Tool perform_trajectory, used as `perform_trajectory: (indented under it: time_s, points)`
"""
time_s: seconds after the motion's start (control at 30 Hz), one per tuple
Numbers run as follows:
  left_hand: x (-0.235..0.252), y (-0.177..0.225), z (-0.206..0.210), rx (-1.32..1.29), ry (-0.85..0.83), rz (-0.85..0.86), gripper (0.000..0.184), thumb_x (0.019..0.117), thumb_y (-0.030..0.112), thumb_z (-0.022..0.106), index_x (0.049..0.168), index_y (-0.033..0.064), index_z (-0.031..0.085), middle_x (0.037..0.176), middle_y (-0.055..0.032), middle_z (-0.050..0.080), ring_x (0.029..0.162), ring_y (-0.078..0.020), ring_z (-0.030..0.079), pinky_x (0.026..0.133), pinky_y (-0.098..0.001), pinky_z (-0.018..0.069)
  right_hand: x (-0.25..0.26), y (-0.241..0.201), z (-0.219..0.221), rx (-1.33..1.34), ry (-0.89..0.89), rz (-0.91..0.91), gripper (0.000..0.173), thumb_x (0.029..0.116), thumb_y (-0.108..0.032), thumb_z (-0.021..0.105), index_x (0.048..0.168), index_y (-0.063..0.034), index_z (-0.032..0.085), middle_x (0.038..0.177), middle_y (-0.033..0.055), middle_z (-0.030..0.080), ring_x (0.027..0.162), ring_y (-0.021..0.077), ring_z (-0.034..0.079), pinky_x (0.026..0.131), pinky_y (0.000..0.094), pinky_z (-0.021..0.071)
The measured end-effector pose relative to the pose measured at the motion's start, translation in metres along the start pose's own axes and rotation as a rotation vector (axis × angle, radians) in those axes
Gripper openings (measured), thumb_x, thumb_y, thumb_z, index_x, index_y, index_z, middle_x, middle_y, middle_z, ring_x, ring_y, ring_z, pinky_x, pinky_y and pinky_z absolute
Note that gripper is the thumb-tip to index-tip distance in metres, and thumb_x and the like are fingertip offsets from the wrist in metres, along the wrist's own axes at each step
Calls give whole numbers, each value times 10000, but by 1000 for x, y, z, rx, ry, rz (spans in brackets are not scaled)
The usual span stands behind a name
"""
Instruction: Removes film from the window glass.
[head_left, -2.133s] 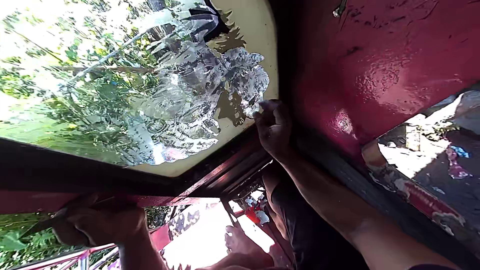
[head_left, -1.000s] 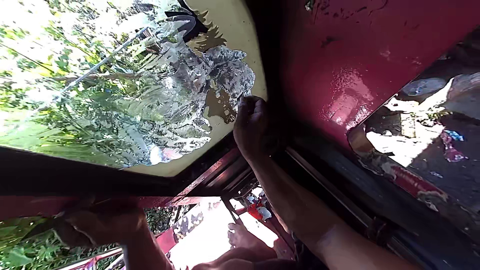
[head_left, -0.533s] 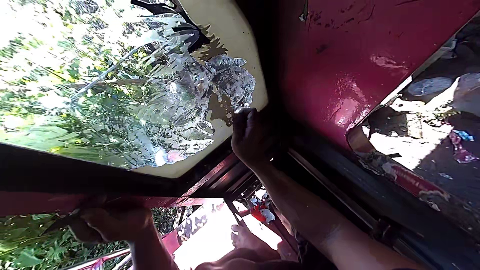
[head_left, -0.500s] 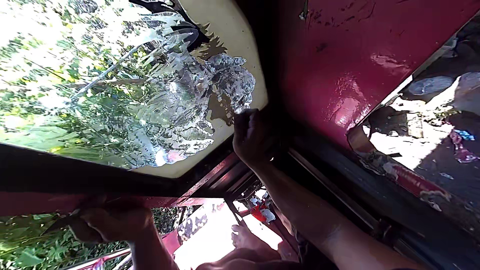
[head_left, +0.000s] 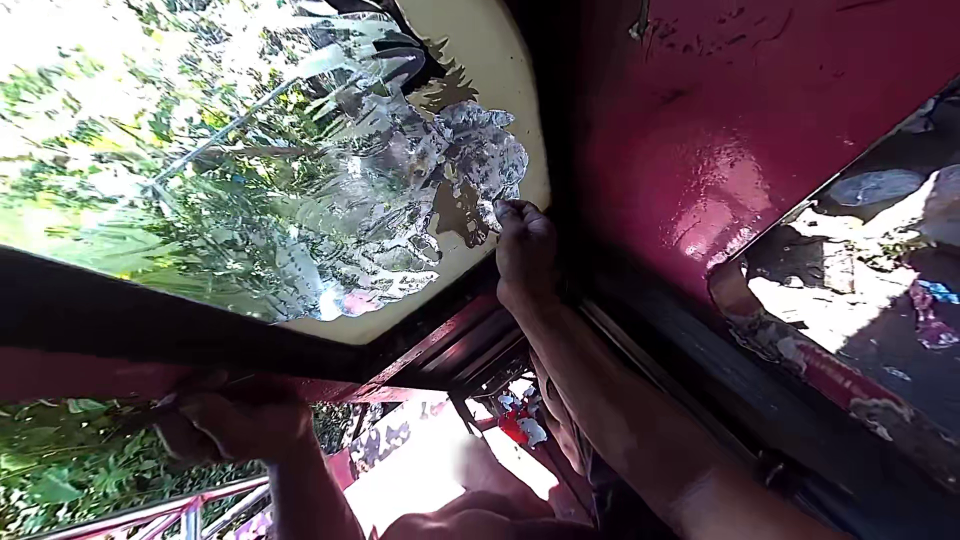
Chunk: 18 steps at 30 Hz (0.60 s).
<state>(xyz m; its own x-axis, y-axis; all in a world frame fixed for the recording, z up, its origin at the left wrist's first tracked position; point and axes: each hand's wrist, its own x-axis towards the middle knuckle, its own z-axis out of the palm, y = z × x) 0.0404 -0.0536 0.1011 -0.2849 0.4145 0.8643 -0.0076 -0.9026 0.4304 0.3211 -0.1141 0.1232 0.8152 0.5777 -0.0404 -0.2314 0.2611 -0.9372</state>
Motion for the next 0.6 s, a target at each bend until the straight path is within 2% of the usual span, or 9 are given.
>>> perform_trajectory:
  time_s: [0.1, 0.2, 0.3, 0.37, 0.43, 0.5, 0.53, 0.6]
  points:
    - [0, -4, -4, -10, -11, 0, 229, 1042, 184, 471, 919, 143, 660, 868, 90, 691, 875, -43, 675, 832, -280, 562, 0, -12, -3, 125, -29, 186, 163, 1057, -182, 560, 941, -93, 633, 714, -47, 492, 556, 29, 440, 515, 192, 375]
    - [-1, -2, -3, -11, -24, -18, 175, 1033, 263, 540, 944, 197, 676, 882, 122, 693, 879, -27, 671, 824, -269, 560, 4, -19, -9, 202, -40, 330, 195, 1044, -189, 563, 855, -153, 595, 669, -55, 455, 535, 56, 445, 483, 207, 379]
    - [0, -5, -6, -25, -65, 1, 162, 1033, 302, 561, 975, 226, 692, 929, 130, 700, 914, -29, 669, 842, -273, 559, 10, -24, -11, 239, -65, 433, 234, 1028, -205, 560, 800, -189, 511, 611, -56, 430, 472, 66, 434, 428, 222, 390]
    - [1, -9, -9, -27, -97, 15, 178, 1048, 289, 523, 989, 226, 678, 952, 128, 690, 921, -29, 661, 834, -269, 554, 14, -28, -14, 274, -118, 467, 256, 1032, -213, 521, 779, -202, 477, 575, -58, 409, 449, 77, 421, 422, 236, 391]
    - [2, -11, -10, -35, -109, 14, 184, 1050, 270, 505, 991, 212, 669, 960, 119, 683, 927, -37, 657, 831, -273, 552, 17, -36, -22, 324, -178, 403, 297, 1028, -210, 472, 732, -215, 458, 542, -69, 404, 443, 70, 412, 440, 240, 392]
    - [1, -12, -12, -47, -114, 0, 184, 1052, 263, 498, 1002, 203, 665, 966, 115, 684, 923, -43, 659, 828, -279, 556, 18, -46, -33, 288, -186, 250, 289, 1041, -204, 490, 753, -210, 502, 564, -80, 440, 468, 56, 439, 470, 227, 415]
    - [0, -11, -11, -50, -113, -4, 188, 1057, 272, 494, 1009, 206, 663, 959, 122, 688, 906, -36, 665, 815, -269, 562, 18, -49, -40, 207, -170, 153, 233, 1066, -214, 514, 836, -195, 547, 621, -84, 474, 507, 44, 478, 494, 207, 449]
    - [0, -11, -10, -56, -119, -9, 209, 1067, 277, 473, 1013, 202, 660, 952, 122, 690, 888, -36, 669, 801, -264, 566, 19, -44, -54, 16, -187, -32, 111, 1052, -180, 561, 970, -130, 618, 747, -62, 563, 593, 26, 544, 539, 180, 482]
